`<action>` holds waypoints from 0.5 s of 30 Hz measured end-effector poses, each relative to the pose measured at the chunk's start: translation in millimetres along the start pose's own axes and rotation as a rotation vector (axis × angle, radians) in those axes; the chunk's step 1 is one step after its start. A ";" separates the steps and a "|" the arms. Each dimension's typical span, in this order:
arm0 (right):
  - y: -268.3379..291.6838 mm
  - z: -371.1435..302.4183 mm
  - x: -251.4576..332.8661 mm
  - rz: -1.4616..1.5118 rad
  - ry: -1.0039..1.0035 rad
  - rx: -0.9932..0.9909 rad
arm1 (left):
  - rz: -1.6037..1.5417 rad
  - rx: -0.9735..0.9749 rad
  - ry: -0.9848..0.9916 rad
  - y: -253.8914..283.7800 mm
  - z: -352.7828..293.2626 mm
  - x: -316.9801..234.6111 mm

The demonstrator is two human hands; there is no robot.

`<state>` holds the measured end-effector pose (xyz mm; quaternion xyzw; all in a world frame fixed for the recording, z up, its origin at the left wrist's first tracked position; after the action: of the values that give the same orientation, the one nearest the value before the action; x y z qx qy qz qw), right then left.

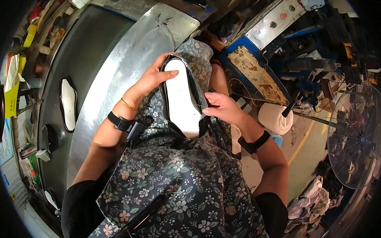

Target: Lasting and trimming shoe uppers on molds at a manufacturing station.

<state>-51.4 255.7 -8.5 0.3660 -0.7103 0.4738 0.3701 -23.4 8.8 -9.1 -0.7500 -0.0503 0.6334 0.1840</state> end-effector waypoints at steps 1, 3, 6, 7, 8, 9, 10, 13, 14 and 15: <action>0.9 5.2 3.6 0.100 0.038 0.021 | -0.002 -0.031 -0.008 -0.5 0.0 -1.3; 4.6 26.6 -6.0 0.641 -0.005 -0.344 | -0.088 -0.013 -0.001 -3.6 -1.5 -1.7; -10.6 63.8 -20.0 0.049 0.014 -0.539 | 0.079 -0.135 0.006 -2.1 -2.9 -2.1; -15.6 70.6 -31.7 0.227 -0.155 -0.592 | 0.039 -0.141 -0.026 -1.3 -3.8 -2.7; -16.1 71.4 -34.2 0.228 -0.167 -0.676 | 0.050 -0.116 -0.015 -2.6 -2.1 -1.5; -18.2 73.5 -26.9 -0.248 -0.113 -0.661 | 0.054 -0.104 -0.052 -2.2 -1.9 -2.0; -21.1 74.7 -19.0 -0.699 -0.121 -0.678 | 0.046 -0.105 -0.010 -1.9 0.3 0.0; -27.8 76.2 6.5 -1.373 -0.058 -0.561 | 0.153 -0.142 -0.007 2.2 6.9 0.7; -26.1 77.1 13.6 -1.366 -0.119 -0.627 | 0.144 -0.152 0.006 3.4 9.1 1.1; -24.2 78.7 18.0 -1.336 -0.215 -0.615 | 0.138 -0.160 0.017 4.7 11.9 1.5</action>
<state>-52.7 171.5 -4.8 0.6443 -0.4693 -0.1107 0.5936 -35.4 7.4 -13.7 -0.7694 -0.0474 0.6320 0.0801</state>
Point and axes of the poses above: each hand's wrist, its own z-axis towards the middle knuckle, its own y-axis out of the back of the hand, x = y × z, the point moved 3 cm from there along z, towards the middle knuckle, and after that the axes turned 9 degrees about x, right-handed, at the moved point
